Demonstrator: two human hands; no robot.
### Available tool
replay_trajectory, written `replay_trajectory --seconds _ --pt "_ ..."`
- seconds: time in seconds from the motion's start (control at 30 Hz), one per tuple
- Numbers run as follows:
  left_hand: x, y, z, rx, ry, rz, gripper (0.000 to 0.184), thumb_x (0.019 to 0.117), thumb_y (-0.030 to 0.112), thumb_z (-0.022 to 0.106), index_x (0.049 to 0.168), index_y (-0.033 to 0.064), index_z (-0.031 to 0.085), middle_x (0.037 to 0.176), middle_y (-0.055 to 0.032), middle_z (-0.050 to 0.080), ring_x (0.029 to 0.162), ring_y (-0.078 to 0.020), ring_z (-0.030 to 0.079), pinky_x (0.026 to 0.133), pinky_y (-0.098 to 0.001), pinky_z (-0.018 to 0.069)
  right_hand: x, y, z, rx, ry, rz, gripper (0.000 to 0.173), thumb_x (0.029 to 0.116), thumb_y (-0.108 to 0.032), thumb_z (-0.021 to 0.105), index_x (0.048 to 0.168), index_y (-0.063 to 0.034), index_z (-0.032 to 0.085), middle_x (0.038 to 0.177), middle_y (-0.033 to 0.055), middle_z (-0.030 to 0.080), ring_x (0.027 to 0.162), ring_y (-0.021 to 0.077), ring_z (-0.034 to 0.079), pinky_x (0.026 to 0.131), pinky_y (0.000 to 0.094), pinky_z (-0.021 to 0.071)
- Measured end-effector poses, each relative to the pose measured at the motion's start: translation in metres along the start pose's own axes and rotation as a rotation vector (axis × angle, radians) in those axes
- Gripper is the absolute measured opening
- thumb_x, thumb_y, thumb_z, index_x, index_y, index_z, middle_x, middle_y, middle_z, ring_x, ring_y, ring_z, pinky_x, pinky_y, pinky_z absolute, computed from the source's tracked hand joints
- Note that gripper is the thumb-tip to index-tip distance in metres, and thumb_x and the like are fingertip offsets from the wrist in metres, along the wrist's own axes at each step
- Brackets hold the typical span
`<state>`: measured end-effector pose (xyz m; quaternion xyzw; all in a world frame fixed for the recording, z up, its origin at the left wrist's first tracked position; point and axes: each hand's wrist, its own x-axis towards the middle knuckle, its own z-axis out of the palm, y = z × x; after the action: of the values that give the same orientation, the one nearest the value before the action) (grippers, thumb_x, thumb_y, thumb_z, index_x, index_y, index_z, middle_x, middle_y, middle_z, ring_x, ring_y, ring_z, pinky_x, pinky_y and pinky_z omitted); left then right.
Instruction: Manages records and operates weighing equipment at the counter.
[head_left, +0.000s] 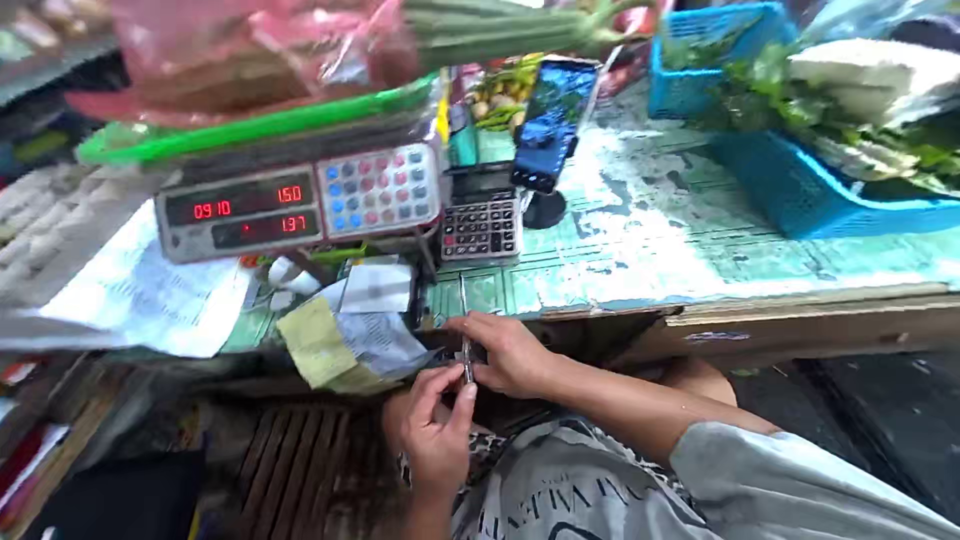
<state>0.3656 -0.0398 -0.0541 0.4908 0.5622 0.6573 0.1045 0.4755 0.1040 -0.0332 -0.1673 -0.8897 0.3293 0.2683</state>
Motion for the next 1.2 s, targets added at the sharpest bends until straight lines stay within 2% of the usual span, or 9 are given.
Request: replay_trajectory --seconds 0.13,0.3,0.4,0.5,0.63,0.7,1.0,1.1,1.2 --pt "0.069 -0.019 -0.053 0.545 -0.035 0.016 0.020 0.0960 0.013 0.065 0.105 -0.0040 0.073 0.101 -0.0155 0.073 0.091 -0.0179 0.071 0.084 -0.0352 0.0599 -0.027 0.024 -0.053 0.380 0.203 0.162 0.035 0.1048 -0.029 0.053 0.120 -0.0027 0.070 0.086 0.0042 0.073 0.076 0.0118 0.069 0.075 0.0349 0.0603" --pt "0.166 -0.072 -0.108 1.041 -0.126 -0.381 0.052 0.0972 0.039 0.067 0.127 -0.0030 0.067 0.125 -0.0338 0.064 0.118 -0.0536 0.060 0.100 -0.0736 0.0428 -0.050 0.058 -0.110 1.086 0.463 0.436 0.074 0.1083 -0.051 0.008 0.109 -0.0116 0.070 0.070 -0.0026 0.064 0.057 0.0077 0.058 0.058 0.0267 0.0538" --pt "0.182 -0.092 -0.099 1.173 -0.189 -0.467 0.062 0.0948 0.050 0.068 0.126 -0.0036 0.066 0.126 -0.0339 0.063 0.123 -0.0528 0.058 0.104 -0.0726 0.0405 -0.050 0.065 -0.118 1.074 0.581 0.480 0.072 0.1093 -0.050 0.009 0.099 -0.0113 0.069 0.068 -0.0025 0.059 0.057 0.0084 0.055 0.057 0.0265 0.0507" --pt "0.181 -0.082 -0.081 1.124 -0.219 -0.572 0.047 0.0964 0.036 0.070 0.120 -0.0050 0.069 0.123 -0.0344 0.064 0.123 -0.0534 0.057 0.104 -0.0723 0.0402 -0.057 0.068 -0.121 0.873 0.626 0.503 0.067 0.1107 -0.046 0.013 0.091 -0.0126 0.067 0.058 -0.0064 0.054 0.048 0.0051 0.048 0.050 0.0240 0.0465" --pt "0.181 -0.087 -0.087 1.077 -0.159 -0.609 0.041 0.0956 0.031 0.071 0.118 -0.0036 0.069 0.119 -0.0323 0.066 0.117 -0.0525 0.061 0.099 -0.0731 0.0442 -0.062 0.092 -0.126 0.641 0.645 0.374 0.033 0.1090 -0.022 0.040 0.108 -0.0076 0.071 0.081 -0.0005 0.074 0.070 0.0123 0.071 0.074 0.0339 0.0632" --pt "0.183 -0.094 -0.090 1.035 -0.136 -0.595 0.037 0.0945 0.027 0.071 0.116 -0.0032 0.069 0.116 -0.0310 0.067 0.115 -0.0513 0.062 0.098 -0.0728 0.0456 -0.069 0.113 -0.126 0.510 0.666 0.329 0.016 0.1033 -0.017 0.054 0.107 -0.0113 0.069 0.082 -0.0032 0.072 0.069 0.0113 0.069 0.072 0.0327 0.0625" --pt "0.173 -0.108 -0.100 0.915 0.111 -0.432 0.039 0.0936 0.022 0.072 0.127 0.0021 0.066 0.121 -0.0220 0.068 0.111 -0.0403 0.066 0.097 -0.0618 0.0513 -0.076 0.140 -0.114 0.352 0.689 0.404 0.022 0.1030 -0.019 0.053 0.119 -0.0057 0.062 0.093 0.0025 0.072 0.070 0.0123 0.070 0.064 0.0282 0.0617" --pt "0.156 -0.078 -0.077 0.845 -0.047 -0.340 0.030 0.0986 0.020 0.065 0.120 -0.0007 0.070 0.115 -0.0233 0.069 0.104 -0.0385 0.069 0.093 -0.0589 0.0547 -0.073 0.135 -0.113 0.316 0.712 0.426 0.013 0.1022 -0.017 0.055 0.111 -0.0097 0.060 0.081 -0.0039 0.067 0.062 0.0077 0.066 0.059 0.0255 0.0601" --pt "0.132 -0.063 -0.031 0.850 -0.317 -0.200 0.022 0.0972 0.022 0.069 0.106 0.0031 0.076 0.107 -0.0169 0.071 0.099 -0.0338 0.070 0.088 -0.0564 0.0575 -0.070 0.129 -0.113 0.224 0.652 0.446 0.020 0.1055 -0.020 0.054 0.118 -0.0055 0.060 0.087 0.0005 0.072 0.062 0.0077 0.067 0.057 0.0242 0.0590"
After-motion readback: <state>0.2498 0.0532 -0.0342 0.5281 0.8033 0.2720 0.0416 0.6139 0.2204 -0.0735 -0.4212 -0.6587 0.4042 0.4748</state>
